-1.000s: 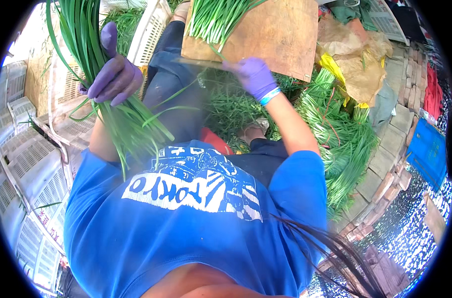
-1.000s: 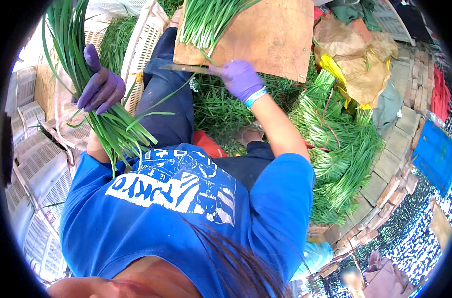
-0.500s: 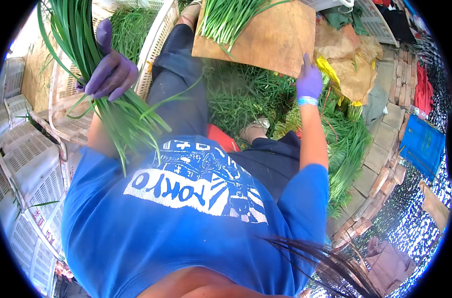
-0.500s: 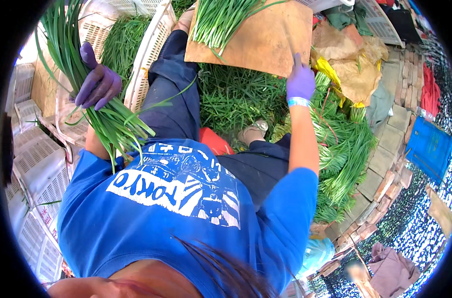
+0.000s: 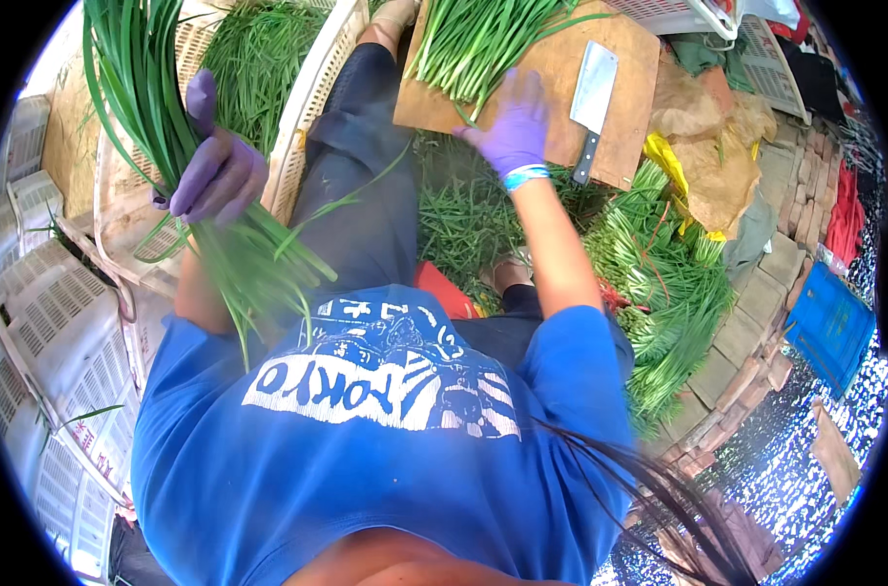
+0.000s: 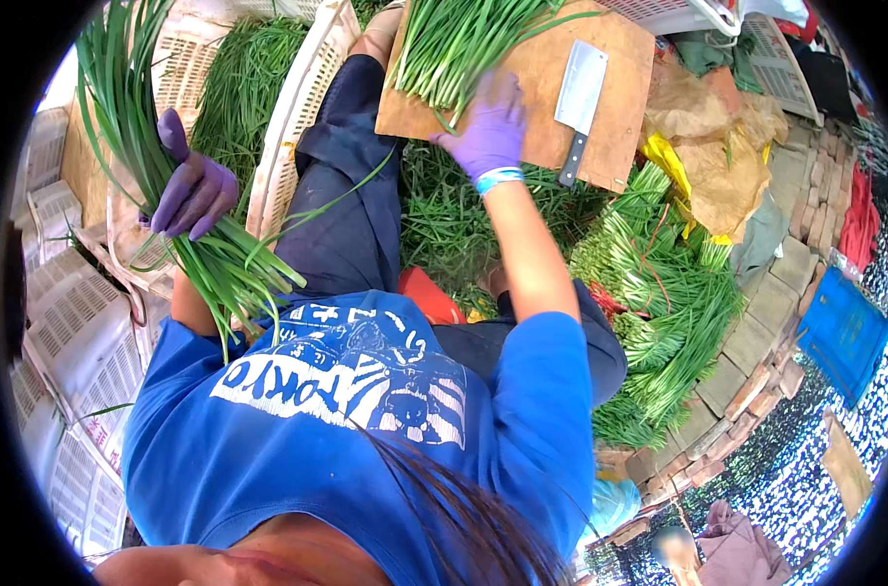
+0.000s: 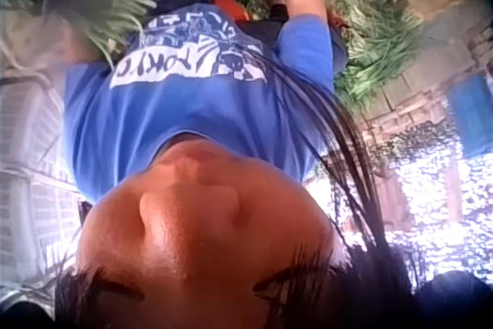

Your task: The person bundles green chives by hand, ties them with red bands, and trims the ends using a large knife on a wooden board while sitting on the ground.

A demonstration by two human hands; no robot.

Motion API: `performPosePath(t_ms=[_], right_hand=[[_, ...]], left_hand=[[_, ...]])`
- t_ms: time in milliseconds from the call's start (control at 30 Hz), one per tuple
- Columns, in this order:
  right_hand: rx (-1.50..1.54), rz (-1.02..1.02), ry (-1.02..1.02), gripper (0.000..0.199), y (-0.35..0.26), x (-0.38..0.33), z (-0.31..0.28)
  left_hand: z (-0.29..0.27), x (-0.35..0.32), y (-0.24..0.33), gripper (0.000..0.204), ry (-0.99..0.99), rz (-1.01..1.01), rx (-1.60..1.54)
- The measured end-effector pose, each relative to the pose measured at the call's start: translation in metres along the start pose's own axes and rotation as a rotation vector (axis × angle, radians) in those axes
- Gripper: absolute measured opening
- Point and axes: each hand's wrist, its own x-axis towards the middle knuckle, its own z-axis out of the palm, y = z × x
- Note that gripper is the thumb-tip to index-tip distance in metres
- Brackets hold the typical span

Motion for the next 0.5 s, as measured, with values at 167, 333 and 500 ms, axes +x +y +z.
performPosePath(t_ms=[167, 333, 500], right_hand=[[0.04, 0.225, 0.118, 0.067, -0.011, -0.002, 0.032], [0.377, 0.287, 0.312, 0.012, 0.001, -0.004, 0.06], [0.685, 0.295, 0.391, 0.01, 0.008, -0.02, 0.045]], left_hand=[[0.006, 0.007, -0.003, 0.084, 0.004, 0.0, 0.055], [0.023, 0.009, 0.001, 0.082, 0.014, -0.015, 0.097], [0.032, 0.014, -0.004, 0.081, -0.042, -0.027, 0.099]])
